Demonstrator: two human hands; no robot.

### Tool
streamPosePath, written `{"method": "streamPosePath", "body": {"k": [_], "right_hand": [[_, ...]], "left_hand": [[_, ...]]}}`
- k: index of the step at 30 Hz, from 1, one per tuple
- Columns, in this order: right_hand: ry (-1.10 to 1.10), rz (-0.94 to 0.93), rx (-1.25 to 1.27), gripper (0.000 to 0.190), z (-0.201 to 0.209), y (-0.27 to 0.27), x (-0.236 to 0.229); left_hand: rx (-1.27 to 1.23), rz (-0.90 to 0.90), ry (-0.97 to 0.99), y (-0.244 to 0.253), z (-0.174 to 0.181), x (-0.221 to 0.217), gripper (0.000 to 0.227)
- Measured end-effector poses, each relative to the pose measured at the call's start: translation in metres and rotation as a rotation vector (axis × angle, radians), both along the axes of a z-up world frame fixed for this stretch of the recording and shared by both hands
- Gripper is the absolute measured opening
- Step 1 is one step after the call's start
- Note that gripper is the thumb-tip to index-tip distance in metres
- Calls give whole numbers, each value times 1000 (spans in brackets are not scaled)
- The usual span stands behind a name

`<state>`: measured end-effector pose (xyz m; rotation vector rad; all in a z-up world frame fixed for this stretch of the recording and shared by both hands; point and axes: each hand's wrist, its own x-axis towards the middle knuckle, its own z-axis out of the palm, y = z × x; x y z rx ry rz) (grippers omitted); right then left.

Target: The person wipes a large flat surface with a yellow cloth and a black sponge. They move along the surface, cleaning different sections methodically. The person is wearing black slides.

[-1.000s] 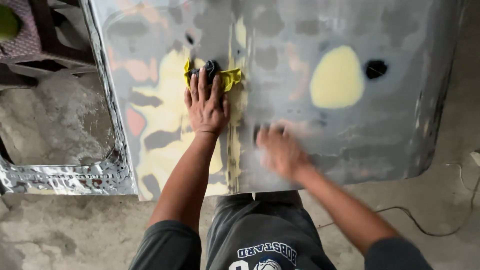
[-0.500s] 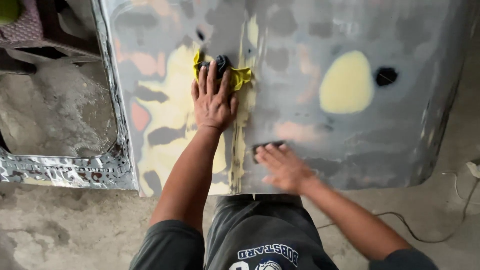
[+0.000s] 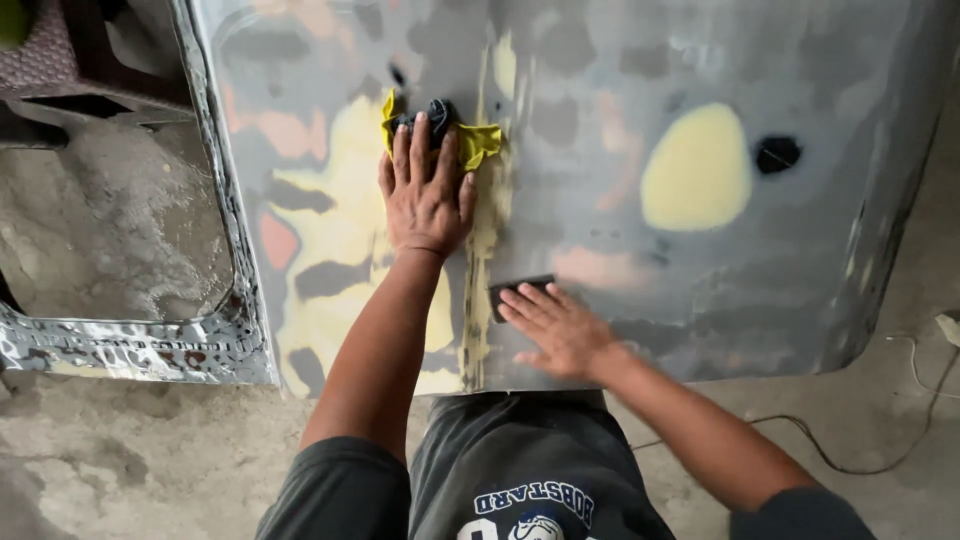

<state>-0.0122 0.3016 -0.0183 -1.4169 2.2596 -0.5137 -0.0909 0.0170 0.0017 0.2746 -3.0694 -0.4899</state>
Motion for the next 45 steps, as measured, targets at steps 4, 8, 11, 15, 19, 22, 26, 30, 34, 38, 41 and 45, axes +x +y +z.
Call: {"method": "streamPosePath", "body": {"k": [4, 8, 11, 15, 19, 22, 26, 30, 34, 38, 41, 45], "right_hand": [[107, -108, 293, 68, 37, -8, -108], [339, -530, 18, 69, 13, -15, -167], [292, -540, 37, 75, 27, -38, -135], [123, -50, 113, 77, 46, -35, -19], [17, -24, -114, 72, -20, 21, -39], [309, -195, -257, 58, -14, 12, -123], [285, -620, -29, 70, 11, -30, -180], [190, -476, 62, 76, 37, -53, -125], [53, -249, -30, 75, 35, 1, -26], [76, -219, 272, 75, 32, 41, -60], [245, -447, 223, 75, 9, 55, -131], [266, -695, -4, 74, 10, 22, -161]], "left_hand": [[1, -7, -15, 2, 3, 0, 62], [-12, 2, -37, -1, 7, 0, 62], [-5, -1, -40, 4, 5, -2, 62], [3, 6, -16, 1, 5, 1, 63], [20, 9, -7, 3, 7, -1, 64], [14, 9, -17, 3, 5, -1, 65], [-10, 8, -29, 3, 5, 0, 65], [-16, 13, -26, 2, 2, 2, 65], [-6, 10, -14, 2, 1, -1, 64], [-9, 17, -54, -2, 4, 5, 64], [-13, 8, -57, 5, 2, -1, 64], [-45, 12, -62, 3, -1, 1, 66]]}}
